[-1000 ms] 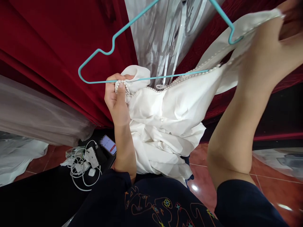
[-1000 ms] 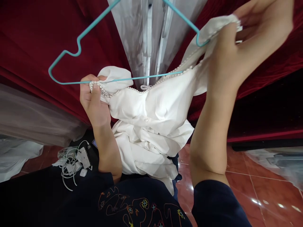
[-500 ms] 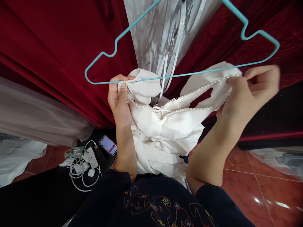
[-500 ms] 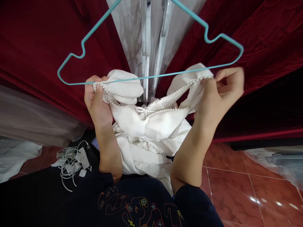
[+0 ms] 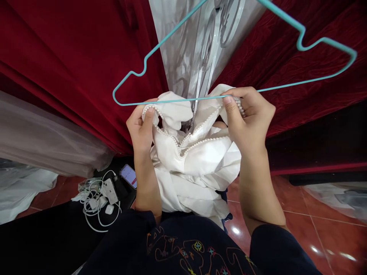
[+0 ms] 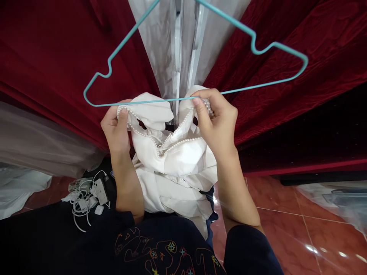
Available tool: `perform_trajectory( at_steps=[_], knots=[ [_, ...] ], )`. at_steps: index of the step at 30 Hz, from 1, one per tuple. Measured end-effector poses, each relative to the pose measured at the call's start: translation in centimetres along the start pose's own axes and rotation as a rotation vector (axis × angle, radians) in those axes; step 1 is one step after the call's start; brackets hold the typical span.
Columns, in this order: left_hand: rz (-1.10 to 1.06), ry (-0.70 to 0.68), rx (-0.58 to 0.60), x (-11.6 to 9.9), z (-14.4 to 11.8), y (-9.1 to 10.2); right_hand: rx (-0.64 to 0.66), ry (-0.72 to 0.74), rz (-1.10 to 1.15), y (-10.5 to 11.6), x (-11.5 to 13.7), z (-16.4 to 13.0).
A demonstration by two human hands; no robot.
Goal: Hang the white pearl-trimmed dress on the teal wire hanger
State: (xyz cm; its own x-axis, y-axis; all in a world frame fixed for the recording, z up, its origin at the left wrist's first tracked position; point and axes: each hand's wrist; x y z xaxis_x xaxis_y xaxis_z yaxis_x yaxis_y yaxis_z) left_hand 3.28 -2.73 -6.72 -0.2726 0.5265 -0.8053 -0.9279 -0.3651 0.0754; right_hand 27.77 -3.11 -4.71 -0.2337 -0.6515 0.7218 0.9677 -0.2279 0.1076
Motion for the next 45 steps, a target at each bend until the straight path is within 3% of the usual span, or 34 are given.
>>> perform_trajectory(
  at_steps=[6, 10, 14, 17, 20, 22, 25, 29, 32, 35, 42, 45],
  knots=[
    [0.236, -0.086, -0.257, 2.4, 0.9, 4.2, 0.019, 0.008, -0.044, 0.4, 0.3, 0.4],
    [0.246, -0.086, -0.417, 0.3, 3.2, 5.5, 0.018, -0.009, -0.088, 0.5, 1.0, 0.5],
    [0.263, -0.213, -0.417, -3.1, 6.4, 5.4, 0.016, -0.012, -0.126, 0.7, 1.4, 0.5],
    [0.261, -0.359, -0.353, -5.2, 8.5, 5.0, 0.005, 0.006, -0.139, 0.7, 1.0, 0.5],
    [0.347, -0.451, -0.168, -6.5, 9.8, 4.4, 0.005, 0.005, -0.144, 0.6, 0.7, 0.5],
    [0.438, -0.426, -0.042, -7.2, 10.1, 4.0, 0.003, 0.003, -0.145, 0.5, 0.7, 0.6],
    [0.549, -0.277, 0.071, -8.3, 9.5, 4.1, -0.005, 0.005, -0.147, 0.7, 1.0, 0.7],
    [0.681, -0.128, 0.325, -10.3, 8.1, 4.8, -0.011, -0.014, -0.157, 0.9, 1.2, 0.8],
    [0.682, -0.159, 0.299, -11.0, 8.2, 4.8, 0.002, -0.016, -0.135, 1.0, 1.0, 0.7],
    [0.523, -0.268, 0.289, -10.1, 9.6, 3.8, 0.017, 0.002, -0.1, 1.0, 0.7, 0.6],
    [0.323, -0.357, 0.508, -5.6, 11.3, 0.5, 0.019, 0.014, -0.074, 1.2, 0.4, 0.9],
    [0.332, -0.382, 0.46, -5.5, 11.0, -0.3, 0.047, 0.029, -0.068, 1.2, 0.4, 0.8]
  ],
)
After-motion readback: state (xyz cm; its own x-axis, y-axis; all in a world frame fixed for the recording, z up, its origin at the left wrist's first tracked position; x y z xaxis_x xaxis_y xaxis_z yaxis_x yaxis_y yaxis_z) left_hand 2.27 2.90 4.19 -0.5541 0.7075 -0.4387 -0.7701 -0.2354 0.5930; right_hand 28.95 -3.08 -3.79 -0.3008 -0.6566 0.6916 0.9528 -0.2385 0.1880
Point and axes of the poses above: each hand's wrist, its own z-axis towards the middle knuckle, its own y-axis out of the back of the hand, x = y × z, and after that the axes turned 12 degrees about z, right-handed
